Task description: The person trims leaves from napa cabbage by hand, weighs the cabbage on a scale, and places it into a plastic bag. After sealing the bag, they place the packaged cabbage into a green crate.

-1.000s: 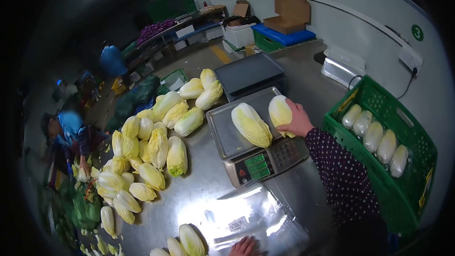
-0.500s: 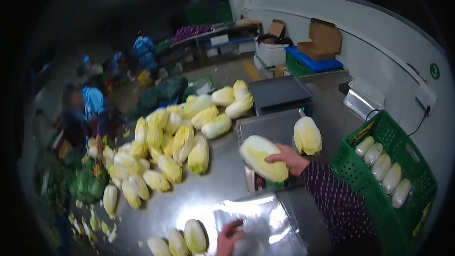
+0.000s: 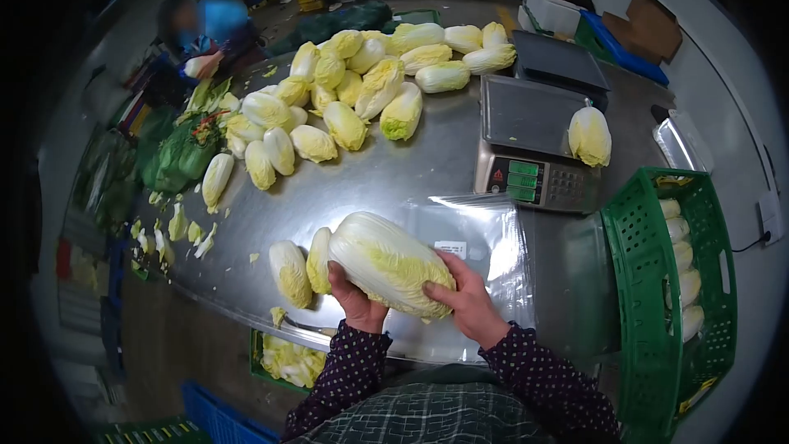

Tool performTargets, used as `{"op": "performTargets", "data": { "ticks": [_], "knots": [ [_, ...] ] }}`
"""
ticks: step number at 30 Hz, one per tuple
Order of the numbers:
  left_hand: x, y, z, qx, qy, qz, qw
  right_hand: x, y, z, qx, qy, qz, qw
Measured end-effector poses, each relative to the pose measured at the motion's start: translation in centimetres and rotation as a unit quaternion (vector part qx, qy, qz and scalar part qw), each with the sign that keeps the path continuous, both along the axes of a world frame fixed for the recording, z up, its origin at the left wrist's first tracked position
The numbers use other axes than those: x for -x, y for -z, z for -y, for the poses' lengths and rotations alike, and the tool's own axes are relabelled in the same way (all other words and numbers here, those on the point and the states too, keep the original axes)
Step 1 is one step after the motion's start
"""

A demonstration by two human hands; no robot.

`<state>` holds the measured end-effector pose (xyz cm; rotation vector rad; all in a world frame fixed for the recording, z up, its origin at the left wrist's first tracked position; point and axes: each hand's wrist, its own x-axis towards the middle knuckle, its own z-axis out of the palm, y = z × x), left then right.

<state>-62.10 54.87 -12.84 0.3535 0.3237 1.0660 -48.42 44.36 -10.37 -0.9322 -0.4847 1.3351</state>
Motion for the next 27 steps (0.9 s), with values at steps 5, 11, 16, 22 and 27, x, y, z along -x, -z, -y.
{"op": "performTargets", "data": {
  "ticks": [5, 11, 16, 22, 27],
  "knots": [
    [2.2, -0.2, -0.4, -0.014, -0.069, -0.003, 0.997, 2.5, -2.0, 0.8, 0.047, -0.029, 0.001, 0.998],
    [3.1, -0.9, -0.4, -0.026, -0.127, -0.002, 0.992, 3.5, -2.1, 2.6, 0.098, 0.000, 0.125, 0.987],
    [3.1, -1.5, -0.3, -0.031, -0.128, 0.005, 0.991, 3.7, -2.0, 3.3, 0.058, 0.047, 0.201, 0.977],
    [3.0, -1.1, -0.1, -0.035, -0.118, -0.005, 0.992, 4.1, -2.3, 2.2, 0.082, 0.113, 0.234, 0.962],
    [3.4, -1.1, 0.0, -0.017, -0.160, -0.004, 0.987, 3.6, -1.3, 3.4, -0.009, 0.119, 0.362, 0.924]
  ]
}}
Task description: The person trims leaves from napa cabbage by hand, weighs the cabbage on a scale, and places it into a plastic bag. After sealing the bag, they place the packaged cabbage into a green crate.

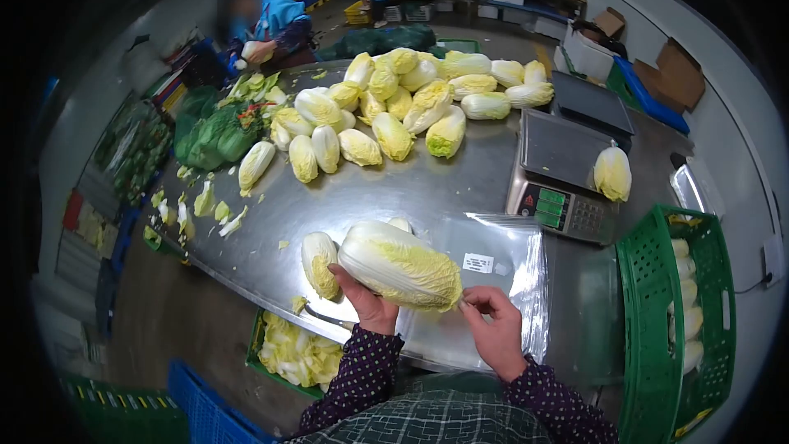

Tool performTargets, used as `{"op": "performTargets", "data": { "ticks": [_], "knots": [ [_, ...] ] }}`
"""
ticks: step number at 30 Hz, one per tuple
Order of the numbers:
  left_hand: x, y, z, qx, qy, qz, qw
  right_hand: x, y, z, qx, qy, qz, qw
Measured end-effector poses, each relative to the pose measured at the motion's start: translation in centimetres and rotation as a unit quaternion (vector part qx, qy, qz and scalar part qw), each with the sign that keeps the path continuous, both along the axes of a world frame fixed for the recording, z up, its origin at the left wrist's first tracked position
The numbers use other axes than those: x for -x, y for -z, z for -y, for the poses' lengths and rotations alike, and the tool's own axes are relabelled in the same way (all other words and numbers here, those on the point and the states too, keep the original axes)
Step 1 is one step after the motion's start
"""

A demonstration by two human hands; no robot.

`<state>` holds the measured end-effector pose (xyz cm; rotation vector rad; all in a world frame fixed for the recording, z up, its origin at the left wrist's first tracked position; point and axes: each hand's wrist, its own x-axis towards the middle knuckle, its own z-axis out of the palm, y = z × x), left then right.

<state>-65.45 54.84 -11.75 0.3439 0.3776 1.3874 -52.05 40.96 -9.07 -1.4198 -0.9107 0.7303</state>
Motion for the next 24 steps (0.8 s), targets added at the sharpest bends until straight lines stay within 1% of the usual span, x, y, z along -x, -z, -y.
{"op": "performTargets", "data": {
  "ticks": [3, 6, 9, 12, 13, 15, 16, 18, 19, 20, 21, 23, 24],
  "knots": [
    [0.3, 0.6, 0.0, 0.020, -0.012, -0.005, 1.000, 0.9, -0.9, -0.2, 0.013, 0.051, -0.107, 0.993],
    [0.3, 0.9, 0.5, 0.020, 0.020, 0.023, 0.999, -0.7, 0.3, -2.0, 0.117, -0.014, -0.184, 0.976],
    [0.4, 0.4, 1.1, 0.026, -0.014, -0.009, 1.000, -0.1, 0.2, -1.3, 0.121, -0.040, -0.133, 0.983],
    [0.9, 2.0, 0.9, 0.028, -0.038, -0.019, 0.999, 0.2, 2.0, -0.5, -0.006, -0.003, -0.008, 1.000],
    [1.1, 2.0, 1.0, 0.034, -0.041, -0.029, 0.998, 0.4, 1.3, -0.2, 0.004, -0.004, -0.021, 1.000],
    [1.4, 1.8, 1.0, 0.046, -0.049, -0.047, 0.997, 1.0, -2.1, 0.9, 0.022, -0.008, -0.046, 0.999],
    [1.7, 2.0, 1.1, 0.059, -0.029, -0.042, 0.997, 0.9, -3.4, 1.3, 0.038, -0.038, -0.084, 0.995],
    [2.2, 2.7, 1.3, 0.036, 0.021, -0.034, 0.999, 0.7, -5.5, 1.2, -0.030, -0.091, -0.183, 0.978],
    [2.4, 3.2, 1.5, 0.025, 0.050, -0.029, 0.998, 0.6, -6.7, 0.9, -0.063, -0.112, -0.232, 0.964],
    [2.7, 4.6, 1.7, 0.036, 0.082, -0.048, 0.995, 0.6, -8.7, -0.2, -0.097, -0.141, -0.277, 0.946],
    [3.0, 4.8, 2.3, 0.024, 0.131, -0.056, 0.989, 0.8, -10.6, -1.6, -0.104, -0.144, -0.308, 0.935],
    [3.7, 5.4, 3.9, 0.003, 0.236, -0.068, 0.969, 0.5, -12.1, -6.2, -0.105, -0.145, -0.307, 0.935],
    [4.1, 6.2, 4.8, -0.004, 0.296, -0.033, 0.954, 0.0, -11.6, -8.7, -0.101, -0.155, -0.319, 0.929]
  ]
}}
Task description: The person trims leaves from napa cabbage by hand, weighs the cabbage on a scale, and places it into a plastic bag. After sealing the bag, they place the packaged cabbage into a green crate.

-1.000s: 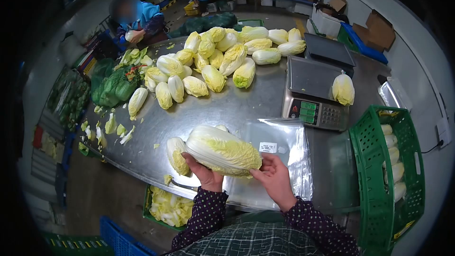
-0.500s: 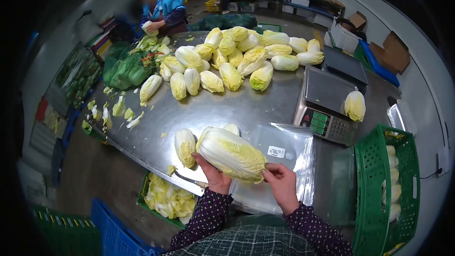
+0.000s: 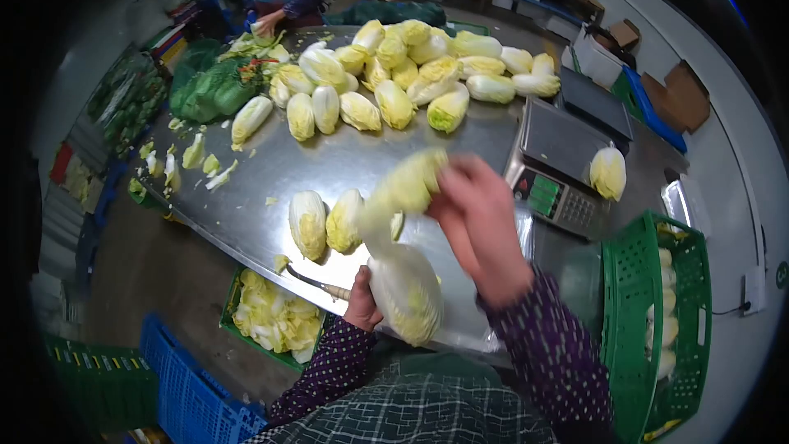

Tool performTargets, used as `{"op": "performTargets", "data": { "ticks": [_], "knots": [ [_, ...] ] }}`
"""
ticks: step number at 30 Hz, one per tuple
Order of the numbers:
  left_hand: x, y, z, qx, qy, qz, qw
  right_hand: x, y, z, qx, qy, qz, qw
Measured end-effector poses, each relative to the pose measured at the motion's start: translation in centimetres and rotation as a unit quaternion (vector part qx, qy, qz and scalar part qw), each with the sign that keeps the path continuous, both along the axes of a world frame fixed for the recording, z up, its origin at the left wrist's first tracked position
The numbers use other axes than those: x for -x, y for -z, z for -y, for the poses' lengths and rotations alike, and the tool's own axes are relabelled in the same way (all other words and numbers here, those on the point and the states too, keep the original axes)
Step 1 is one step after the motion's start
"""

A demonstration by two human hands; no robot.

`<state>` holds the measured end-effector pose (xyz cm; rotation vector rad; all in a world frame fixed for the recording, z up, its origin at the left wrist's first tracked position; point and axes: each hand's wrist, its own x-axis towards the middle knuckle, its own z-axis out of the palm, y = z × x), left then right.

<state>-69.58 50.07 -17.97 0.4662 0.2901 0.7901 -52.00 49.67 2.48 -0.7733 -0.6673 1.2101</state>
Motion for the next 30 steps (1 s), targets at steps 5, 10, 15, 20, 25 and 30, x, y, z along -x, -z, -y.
{"op": "performTargets", "data": {
  "ticks": [5, 10, 15, 20, 25, 30],
  "knots": [
    [2.1, 0.0, 4.0, -0.013, 0.137, 0.138, 0.981, -1.4, 4.8, -4.6, 0.044, -0.008, -0.082, 0.996],
    [5.2, 4.5, 6.4, 0.144, 0.006, 0.134, 0.980, 6.7, 3.4, -4.9, 0.011, -0.163, 0.043, 0.986],
    [6.7, 5.8, 6.6, 0.158, -0.092, 0.186, 0.965, 19.0, 2.4, -9.0, 0.037, -0.295, 0.059, 0.953],
    [9.7, 4.7, 6.5, 0.209, -0.260, 0.036, 0.942, 23.2, 4.2, -9.8, -0.087, -0.293, 0.303, 0.903],
    [12.7, 1.5, 4.6, 0.137, -0.382, 0.025, 0.914, 13.2, 13.2, -3.5, 0.063, -0.353, 0.442, 0.822],
    [12.6, -2.4, 0.9, 0.016, -0.309, -0.012, 0.951, 11.7, 11.8, 1.6, 0.093, -0.394, 0.277, 0.871]
  ]
}}
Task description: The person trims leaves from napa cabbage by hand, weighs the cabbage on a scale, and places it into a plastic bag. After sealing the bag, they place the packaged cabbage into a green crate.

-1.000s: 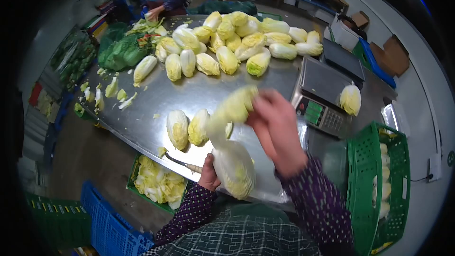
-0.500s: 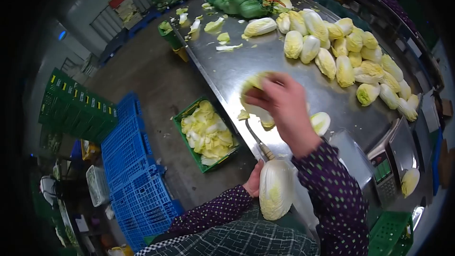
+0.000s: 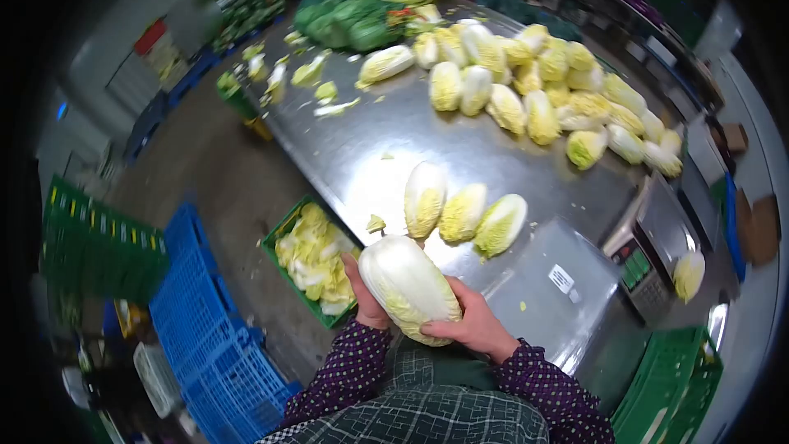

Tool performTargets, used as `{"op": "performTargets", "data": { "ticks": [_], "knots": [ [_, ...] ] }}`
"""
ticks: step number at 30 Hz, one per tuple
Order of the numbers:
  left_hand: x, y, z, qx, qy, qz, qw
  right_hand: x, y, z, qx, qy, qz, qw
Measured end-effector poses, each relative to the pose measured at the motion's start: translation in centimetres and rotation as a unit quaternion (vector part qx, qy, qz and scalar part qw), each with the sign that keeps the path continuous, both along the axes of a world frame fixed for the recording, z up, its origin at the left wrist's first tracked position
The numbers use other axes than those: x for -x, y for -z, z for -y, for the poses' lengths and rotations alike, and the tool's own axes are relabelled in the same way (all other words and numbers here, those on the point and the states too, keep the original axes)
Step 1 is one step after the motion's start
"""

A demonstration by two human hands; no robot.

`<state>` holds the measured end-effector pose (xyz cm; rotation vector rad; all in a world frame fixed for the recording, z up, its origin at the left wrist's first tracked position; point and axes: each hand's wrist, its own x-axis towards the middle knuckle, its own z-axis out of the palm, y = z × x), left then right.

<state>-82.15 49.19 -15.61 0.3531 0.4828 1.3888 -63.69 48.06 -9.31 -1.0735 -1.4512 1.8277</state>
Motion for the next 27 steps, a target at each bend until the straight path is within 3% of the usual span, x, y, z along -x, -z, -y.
{"op": "performTargets", "data": {
  "ticks": [2, 4, 5, 8, 10, 12, 14, 15, 16, 20, 22, 23, 25, 26, 27],
  "knots": [
    [-1.7, -2.0, -0.8, 0.052, -0.041, -0.088, 0.994, -0.7, -1.9, 0.5, -0.068, 0.083, 0.035, 0.994],
    [-4.2, -3.9, -0.9, 0.081, -0.079, -0.135, 0.984, -1.8, -2.3, 0.6, -0.247, 0.118, 0.183, 0.944],
    [-5.1, -3.6, -1.2, 0.055, -0.041, -0.076, 0.995, -2.5, -2.4, 1.1, -0.320, 0.130, 0.261, 0.901],
    [-7.3, -2.5, -2.3, 0.006, 0.051, 0.091, 0.995, -5.2, -2.9, 2.4, -0.354, 0.154, 0.257, 0.886],
    [-8.7, -4.0, -3.0, -0.008, 0.067, 0.096, 0.993, -6.2, -1.8, 3.3, -0.161, 0.251, 0.063, 0.952],
    [-10.1, -4.8, -3.7, -0.041, 0.129, 0.150, 0.979, -7.0, -0.9, 4.1, -0.003, 0.297, -0.118, 0.947],
    [-11.6, -4.9, -4.5, -0.075, 0.165, 0.113, 0.977, -7.2, -0.6, 4.3, 0.110, 0.296, -0.275, 0.908],
    [-12.2, -4.9, -4.6, -0.089, 0.182, 0.093, 0.975, -7.4, -0.7, 4.6, 0.050, 0.319, -0.219, 0.921],
    [-11.9, -4.7, -4.7, 0.062, 0.113, 0.006, 0.992, -7.6, -0.8, 5.0, -0.009, 0.340, -0.161, 0.927],
    [-12.7, -3.1, -3.7, 0.061, 0.124, 0.001, 0.990, -8.9, -1.4, 5.6, -0.154, 0.361, 0.101, 0.914],
    [-13.9, -2.8, -3.8, 0.067, 0.095, -0.033, 0.993, -9.0, -1.3, 6.3, -0.125, 0.367, 0.024, 0.921],
    [-14.2, -2.9, -4.1, 0.022, 0.127, 0.020, 0.992, -9.0, -1.2, 6.4, -0.112, 0.371, -0.016, 0.922],
    [-14.3, -3.0, -4.2, -0.061, 0.183, 0.124, 0.973, -9.3, -1.2, 6.4, -0.113, 0.349, -0.008, 0.930],
    [-14.5, -3.9, -4.4, -0.095, 0.208, 0.132, 0.964, -9.3, -1.2, 6.4, -0.114, 0.335, -0.005, 0.935],
    [-14.5, -3.9, -4.7, -0.055, 0.202, 0.094, 0.973, -9.0, -1.3, 6.5, -0.147, 0.345, 0.035, 0.926]
  ]
}}
